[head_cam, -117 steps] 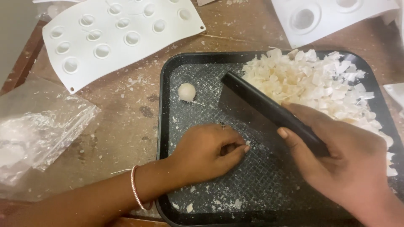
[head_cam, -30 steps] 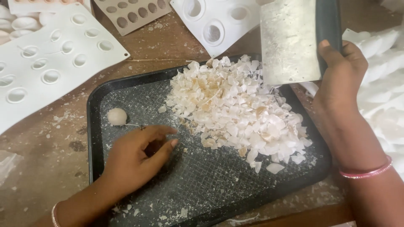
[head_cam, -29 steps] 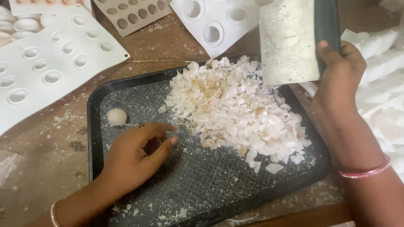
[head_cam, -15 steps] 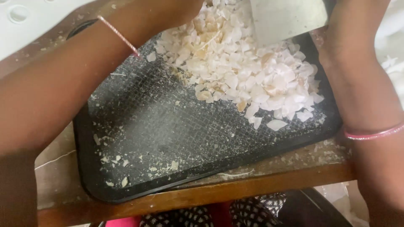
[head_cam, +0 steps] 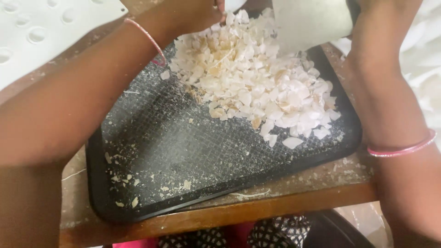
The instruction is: The person uses a bench scraper to chop and gather white wax flakes on a black tray, occasionally repositioning a small wax ball by hand.
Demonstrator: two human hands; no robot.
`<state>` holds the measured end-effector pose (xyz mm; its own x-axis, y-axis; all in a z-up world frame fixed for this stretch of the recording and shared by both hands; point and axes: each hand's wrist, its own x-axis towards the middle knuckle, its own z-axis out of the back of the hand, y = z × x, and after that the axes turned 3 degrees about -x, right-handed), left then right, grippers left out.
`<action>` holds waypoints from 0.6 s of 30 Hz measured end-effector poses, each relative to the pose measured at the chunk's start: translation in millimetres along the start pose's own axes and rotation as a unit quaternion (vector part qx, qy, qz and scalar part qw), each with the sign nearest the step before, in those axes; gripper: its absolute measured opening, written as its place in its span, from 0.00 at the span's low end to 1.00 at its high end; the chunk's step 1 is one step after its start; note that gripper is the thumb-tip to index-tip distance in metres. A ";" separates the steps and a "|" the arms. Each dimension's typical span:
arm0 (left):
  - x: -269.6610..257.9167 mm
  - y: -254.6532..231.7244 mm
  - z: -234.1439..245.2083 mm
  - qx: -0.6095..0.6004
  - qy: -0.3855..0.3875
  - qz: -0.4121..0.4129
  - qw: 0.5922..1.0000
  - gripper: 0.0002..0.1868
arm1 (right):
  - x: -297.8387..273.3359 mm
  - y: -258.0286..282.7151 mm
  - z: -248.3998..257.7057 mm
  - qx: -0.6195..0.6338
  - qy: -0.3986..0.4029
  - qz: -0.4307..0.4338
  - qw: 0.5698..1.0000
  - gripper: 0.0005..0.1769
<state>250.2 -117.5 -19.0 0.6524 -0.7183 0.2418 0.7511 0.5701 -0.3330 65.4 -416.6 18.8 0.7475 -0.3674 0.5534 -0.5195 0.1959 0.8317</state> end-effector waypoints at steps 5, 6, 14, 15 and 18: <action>4.7 0.9 16.3 0.020 -0.079 -0.045 0.996 0.07 | 3.3 7.5 -6.1 -0.029 -0.002 -0.037 0.999 0.01; -2.3 -5.6 26.3 0.026 -0.085 -0.045 0.995 0.07 | 3.6 11.5 -9.2 -0.025 0.000 -0.031 0.999 0.01; -112.4 -94.0 78.3 0.094 -0.167 -0.155 0.969 0.06 | -10.7 33.1 -30.8 -0.054 0.002 -0.074 0.996 0.02; -131.1 -104.2 78.2 0.096 -0.165 -0.152 0.970 0.06 | -13.7 38.9 -35.1 -0.051 0.004 -0.076 0.996 0.02; -181.5 -127.5 76.6 0.038 -0.086 -0.093 0.991 0.05 | -22.7 50.8 -44.2 -0.036 0.008 -0.090 0.995 0.02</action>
<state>43.7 -29.3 49.4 0.5052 -0.7387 0.4462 0.8608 0.4680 -0.1997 40.4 -358.1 50.4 0.8326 -0.3876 0.3956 -0.3462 0.1934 0.9180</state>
